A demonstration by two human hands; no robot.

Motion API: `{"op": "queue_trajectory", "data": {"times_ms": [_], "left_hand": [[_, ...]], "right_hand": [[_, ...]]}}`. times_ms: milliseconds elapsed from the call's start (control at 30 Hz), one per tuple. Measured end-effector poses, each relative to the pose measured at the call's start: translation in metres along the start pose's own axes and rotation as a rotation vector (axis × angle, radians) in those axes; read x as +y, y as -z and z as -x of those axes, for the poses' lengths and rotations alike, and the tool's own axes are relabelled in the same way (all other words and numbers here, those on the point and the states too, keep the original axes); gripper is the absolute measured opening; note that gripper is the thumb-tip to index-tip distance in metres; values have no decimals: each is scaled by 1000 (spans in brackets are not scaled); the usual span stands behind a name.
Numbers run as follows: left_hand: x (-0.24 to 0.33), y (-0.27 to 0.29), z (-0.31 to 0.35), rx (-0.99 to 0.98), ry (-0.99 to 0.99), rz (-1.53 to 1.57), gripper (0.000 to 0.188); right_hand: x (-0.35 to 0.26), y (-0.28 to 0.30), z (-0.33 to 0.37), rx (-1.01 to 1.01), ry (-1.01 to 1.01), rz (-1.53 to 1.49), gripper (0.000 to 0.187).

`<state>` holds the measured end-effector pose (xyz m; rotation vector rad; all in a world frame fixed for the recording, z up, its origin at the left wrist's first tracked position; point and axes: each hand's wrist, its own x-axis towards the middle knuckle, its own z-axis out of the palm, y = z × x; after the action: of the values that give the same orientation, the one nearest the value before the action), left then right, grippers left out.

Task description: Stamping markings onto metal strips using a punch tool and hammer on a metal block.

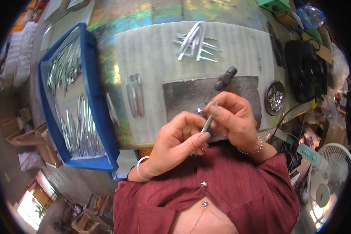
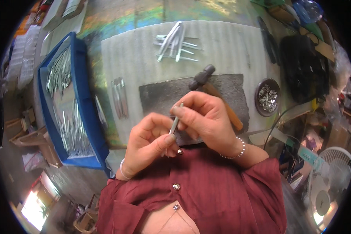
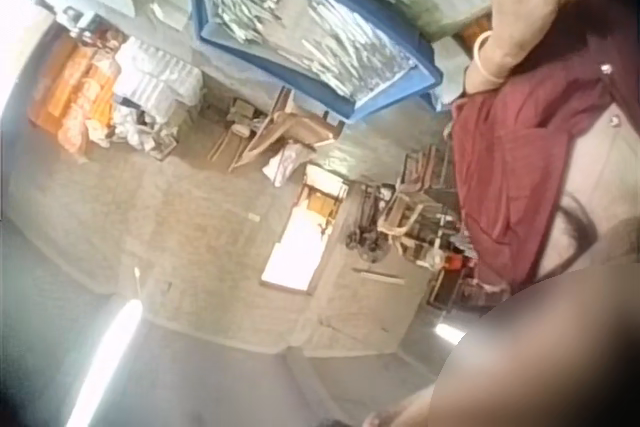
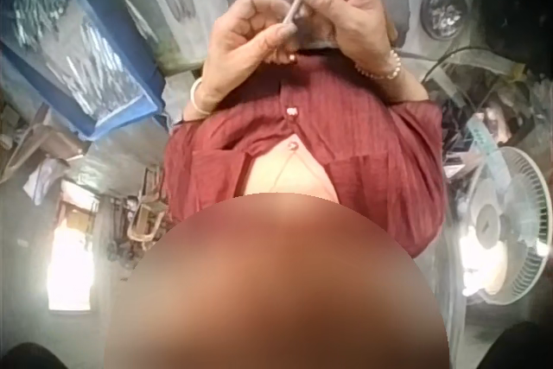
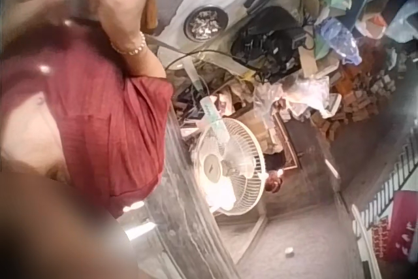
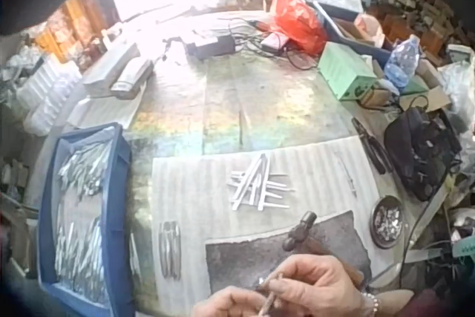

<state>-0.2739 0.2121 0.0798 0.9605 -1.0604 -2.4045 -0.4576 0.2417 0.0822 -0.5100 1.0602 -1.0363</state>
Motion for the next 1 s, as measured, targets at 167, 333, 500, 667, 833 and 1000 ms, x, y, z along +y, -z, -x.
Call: {"op": "queue_trajectory", "data": {"times_ms": [167, 333, 500, 667, 833, 1000], "left_hand": [[-13, 18, 23, 134, -254, 336, 22], [-17, 37, 45, 269, -631, 333, 14], [6, 51, 59, 650, -667, -384, 13], [9, 69, 8, 824, -783, -1052, 17], [-2, 87, -31, 964, -568, -1404, 21], [-8, 87, -40, 976, -427, -1480, 32]], "right_hand": [[5, -12, 2, -2, 39, -15, 9], [8, -34, 4, -167, -44, 122, 16], [2, -24, 9, -85, 51, 213, 17], [0, -23, 18, -84, 34, 315, 13], [-2, -19, 30, -95, 29, 524, 13], [-6, -10, 31, -94, 97, 678, 11]]}}
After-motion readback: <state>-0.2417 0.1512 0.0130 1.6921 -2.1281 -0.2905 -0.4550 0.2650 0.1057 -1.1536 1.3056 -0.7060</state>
